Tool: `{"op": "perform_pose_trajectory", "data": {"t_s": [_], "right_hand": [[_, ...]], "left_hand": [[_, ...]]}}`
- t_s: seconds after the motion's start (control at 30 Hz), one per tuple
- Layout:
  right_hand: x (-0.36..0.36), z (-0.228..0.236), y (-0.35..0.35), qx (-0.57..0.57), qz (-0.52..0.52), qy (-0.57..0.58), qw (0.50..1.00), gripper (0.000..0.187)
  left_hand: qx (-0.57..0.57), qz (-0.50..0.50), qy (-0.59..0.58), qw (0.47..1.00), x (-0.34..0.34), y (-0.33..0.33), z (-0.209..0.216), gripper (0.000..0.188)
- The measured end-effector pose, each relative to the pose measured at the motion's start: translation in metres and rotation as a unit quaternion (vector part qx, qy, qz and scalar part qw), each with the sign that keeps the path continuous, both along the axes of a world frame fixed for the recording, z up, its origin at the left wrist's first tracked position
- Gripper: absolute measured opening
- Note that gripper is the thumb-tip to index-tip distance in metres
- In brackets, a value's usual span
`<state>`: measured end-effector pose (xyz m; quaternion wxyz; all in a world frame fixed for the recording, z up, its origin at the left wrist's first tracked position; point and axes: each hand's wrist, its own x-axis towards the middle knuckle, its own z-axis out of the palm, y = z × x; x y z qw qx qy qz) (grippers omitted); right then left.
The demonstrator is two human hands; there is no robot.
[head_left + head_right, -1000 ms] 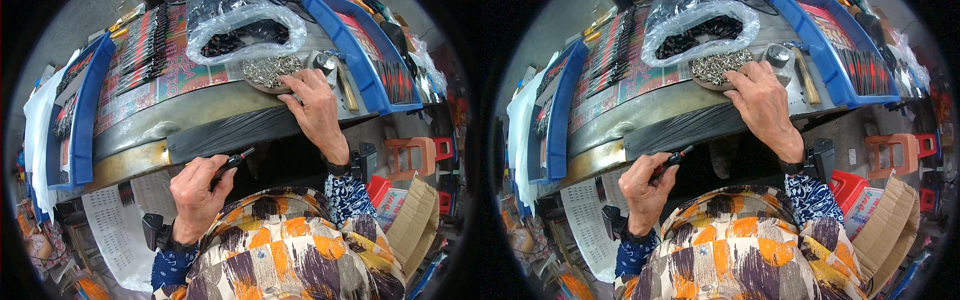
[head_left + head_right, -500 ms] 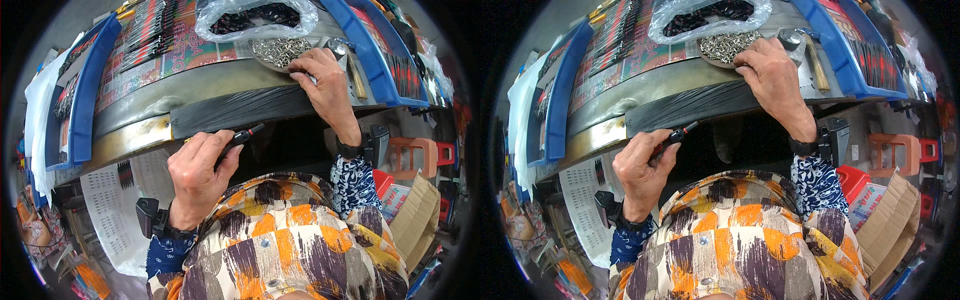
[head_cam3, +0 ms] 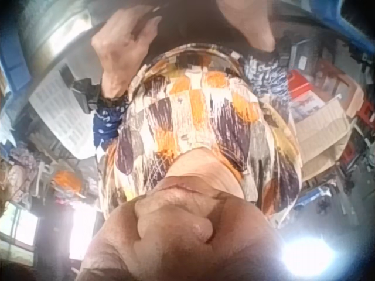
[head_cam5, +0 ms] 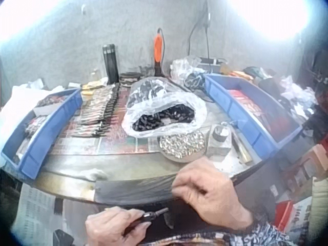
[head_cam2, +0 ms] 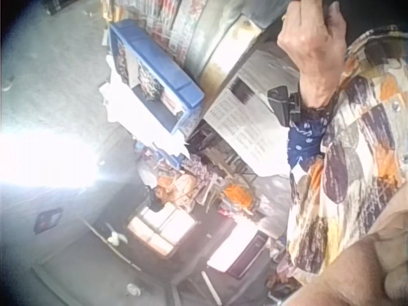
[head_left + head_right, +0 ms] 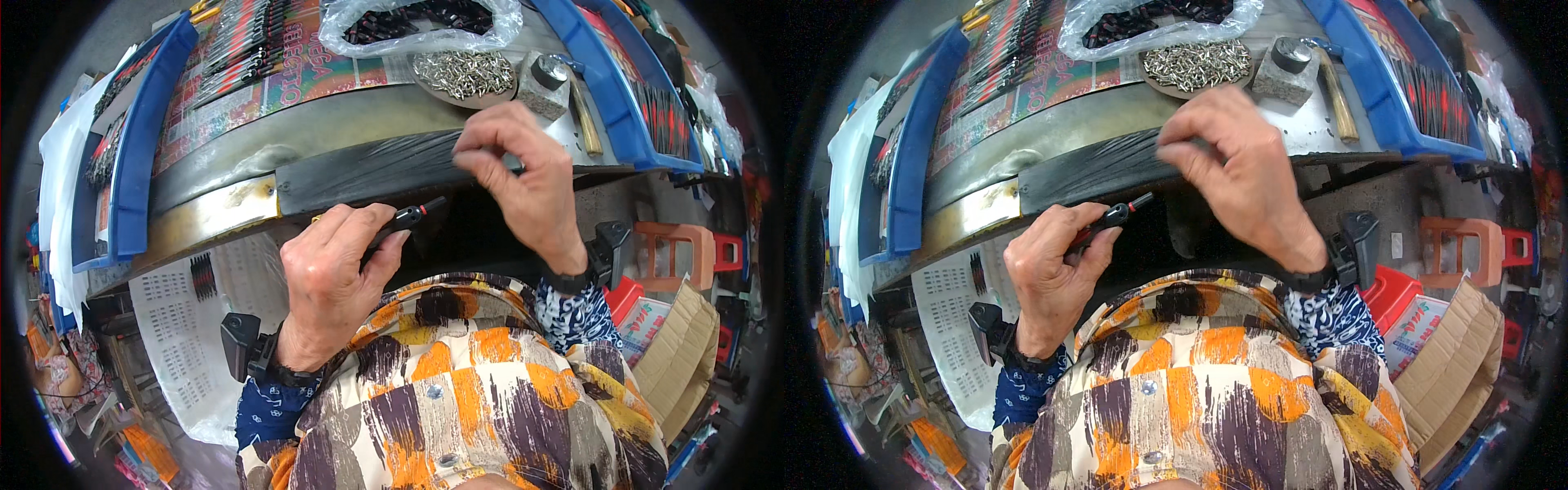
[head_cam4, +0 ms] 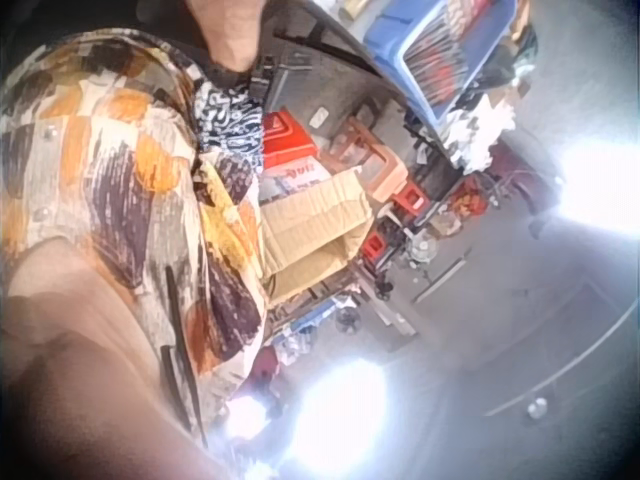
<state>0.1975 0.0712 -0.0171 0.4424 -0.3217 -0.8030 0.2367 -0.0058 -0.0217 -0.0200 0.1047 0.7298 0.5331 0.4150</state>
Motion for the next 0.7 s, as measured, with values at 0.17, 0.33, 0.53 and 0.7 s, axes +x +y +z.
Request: {"op": "perform_pose_trajectory", "data": {"t_s": [0.17, 0.33, 0.53, 0.7], "right_hand": [[-0.010, 0.001, -0.027, -0.073, 0.085, 0.035, 0.993, 0.012], [-0.012, -0.001, -0.032, -0.102, 0.078, 0.029, 0.991, 0.012], [-0.012, -0.003, -0.034, -0.106, 0.073, 0.022, 0.991, 0.011], [-0.014, -0.005, -0.033, -0.079, 0.084, 0.021, 0.993, 0.012]], "left_hand": [[-0.017, -0.003, -0.010, 1.000, 0.007, -0.003, -0.001, 0.023], [0.004, -0.006, 0.005, 1.000, 0.010, -0.005, -0.002, 0.024], [0.013, -0.008, 0.024, 1.000, 0.010, -0.008, -0.003, 0.024], [0.029, -0.010, 0.038, 0.999, 0.009, -0.007, -0.006, 0.026]]}}
